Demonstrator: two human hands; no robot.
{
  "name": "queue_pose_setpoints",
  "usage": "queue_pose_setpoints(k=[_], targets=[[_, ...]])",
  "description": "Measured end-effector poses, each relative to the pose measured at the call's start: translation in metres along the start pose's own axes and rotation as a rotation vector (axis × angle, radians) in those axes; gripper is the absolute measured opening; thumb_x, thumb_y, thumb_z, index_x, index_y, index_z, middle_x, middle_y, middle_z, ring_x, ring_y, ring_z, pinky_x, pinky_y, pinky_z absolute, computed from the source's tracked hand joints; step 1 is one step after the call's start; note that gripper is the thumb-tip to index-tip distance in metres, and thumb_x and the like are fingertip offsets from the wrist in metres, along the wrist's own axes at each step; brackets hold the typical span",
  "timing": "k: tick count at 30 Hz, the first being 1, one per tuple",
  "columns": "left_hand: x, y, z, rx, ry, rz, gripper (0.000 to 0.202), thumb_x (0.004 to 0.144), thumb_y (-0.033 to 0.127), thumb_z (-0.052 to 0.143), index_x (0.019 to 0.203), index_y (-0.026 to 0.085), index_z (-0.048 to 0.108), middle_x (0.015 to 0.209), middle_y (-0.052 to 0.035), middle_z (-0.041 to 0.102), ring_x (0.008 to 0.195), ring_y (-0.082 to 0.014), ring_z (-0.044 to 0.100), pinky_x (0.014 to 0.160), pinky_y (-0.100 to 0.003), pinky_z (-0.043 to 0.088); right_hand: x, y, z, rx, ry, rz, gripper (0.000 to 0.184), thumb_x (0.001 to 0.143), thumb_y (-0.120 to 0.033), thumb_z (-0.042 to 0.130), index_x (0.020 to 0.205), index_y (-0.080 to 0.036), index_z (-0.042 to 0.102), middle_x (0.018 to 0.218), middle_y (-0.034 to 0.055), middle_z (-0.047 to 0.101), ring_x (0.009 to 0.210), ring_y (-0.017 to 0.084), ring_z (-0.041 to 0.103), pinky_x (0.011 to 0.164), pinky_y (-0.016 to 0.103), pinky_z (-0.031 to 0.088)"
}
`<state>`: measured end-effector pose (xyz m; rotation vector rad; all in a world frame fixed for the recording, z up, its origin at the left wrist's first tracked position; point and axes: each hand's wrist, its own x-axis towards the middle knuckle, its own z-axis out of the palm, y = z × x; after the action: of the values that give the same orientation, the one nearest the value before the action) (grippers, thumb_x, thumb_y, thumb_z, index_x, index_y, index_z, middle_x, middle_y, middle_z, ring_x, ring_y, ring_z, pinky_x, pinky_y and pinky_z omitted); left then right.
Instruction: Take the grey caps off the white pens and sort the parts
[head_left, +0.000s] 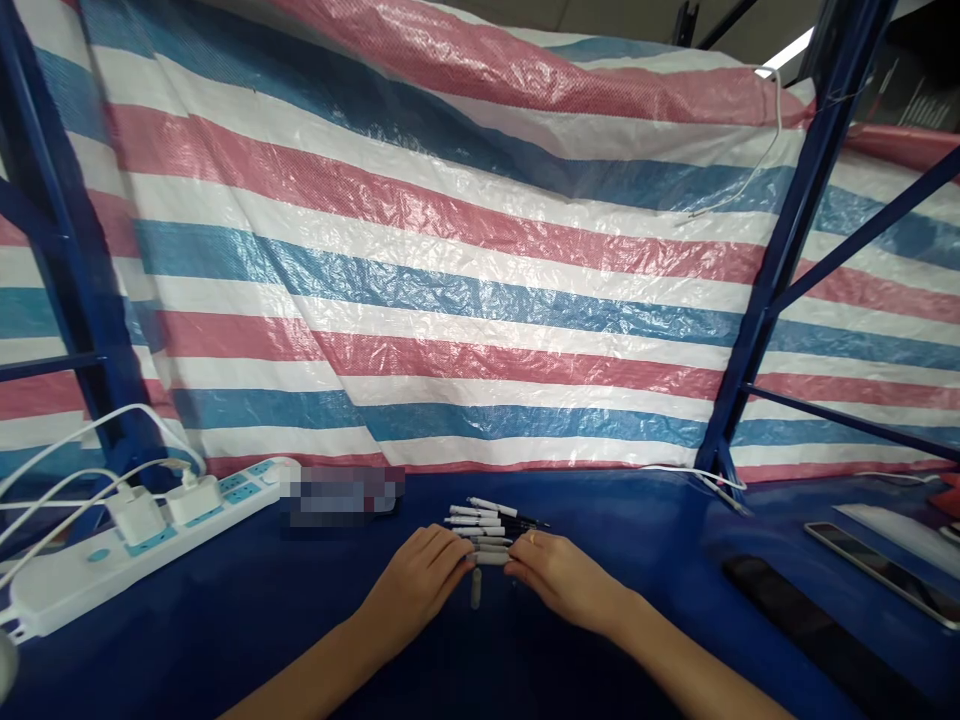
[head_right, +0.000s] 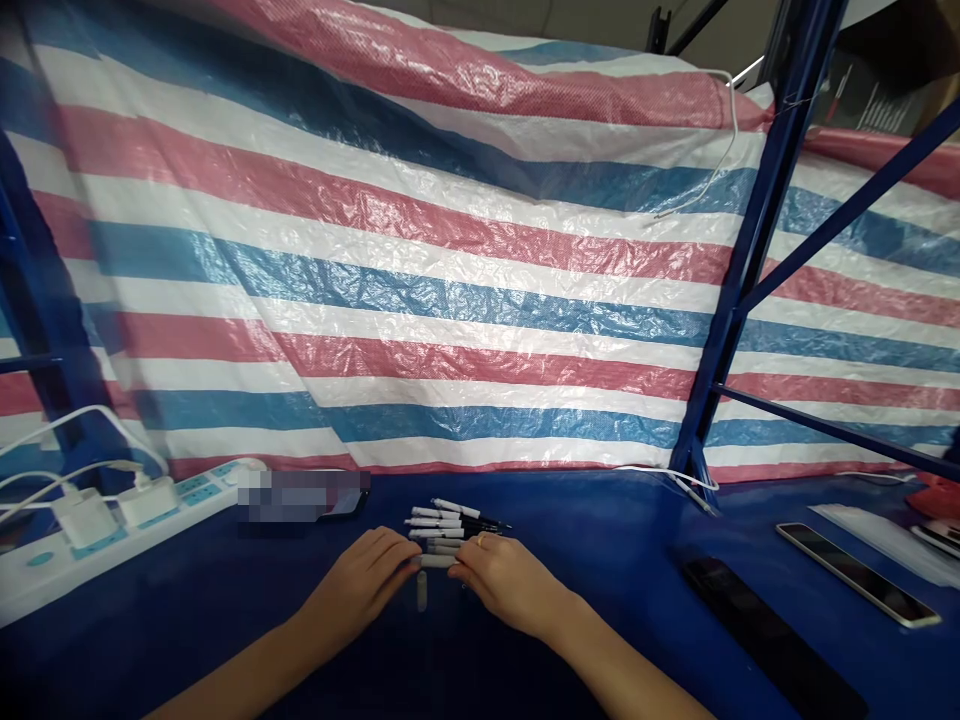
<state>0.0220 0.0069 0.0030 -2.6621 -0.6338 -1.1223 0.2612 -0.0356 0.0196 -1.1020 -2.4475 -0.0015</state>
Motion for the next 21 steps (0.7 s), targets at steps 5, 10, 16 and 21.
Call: queue_pose_setpoints(k=[5,10,16,21], targets=[[0.0,0.0,-0.003,0.006,-0.046,0.016,0.018,0.099,0.023,0.042,0.091,0.018,0.058,0.08,-0.0027,0.06,0.073,-0.0166,0.05,0.066,-0.03,0.038,0.001,-0.002,0.0,-0.055,0.022,-0.037,0.035,0.103,-0.036,0.033,0.084,-0.018,0.057,0.079,0.0032,0.061,0.073,0.015,0.056,0.067,0.027,0.041],[0.001,0.001,-0.008,-0.013,-0.092,0.028,0.021,0.099,0.023,0.04,0.085,0.017,0.055,0.076,-0.0023,0.056,0.07,-0.0164,0.047,0.064,-0.03,0.036,0.003,-0.004,-0.001,-0.105,0.055,-0.08,0.036,0.102,-0.035,0.036,0.08,-0.018,0.058,0.073,0.0028,0.061,0.068,0.015,0.055,0.065,0.027,0.041],[0.0,0.0,-0.006,-0.063,-0.092,0.02,0.027,0.1,0.021,0.034,0.08,0.017,0.051,0.074,-0.0019,0.054,0.07,-0.0155,0.047,0.066,-0.029,0.038,0.004,-0.007,0.002,-0.165,0.116,-0.099,0.038,0.102,-0.034,0.037,0.077,-0.018,0.061,0.068,0.0036,0.06,0.063,0.016,0.053,0.065,0.03,0.042],[0.002,0.001,-0.004,-0.072,-0.045,0.018,0.028,0.1,0.019,0.034,0.075,0.018,0.045,0.071,-0.0008,0.052,0.067,-0.0149,0.046,0.065,-0.028,0.038,0.004,-0.012,0.004,-0.221,0.164,-0.097,0.038,0.102,-0.03,0.035,0.079,-0.017,0.062,0.068,0.0054,0.061,0.063,0.018,0.052,0.063,0.033,0.041]])
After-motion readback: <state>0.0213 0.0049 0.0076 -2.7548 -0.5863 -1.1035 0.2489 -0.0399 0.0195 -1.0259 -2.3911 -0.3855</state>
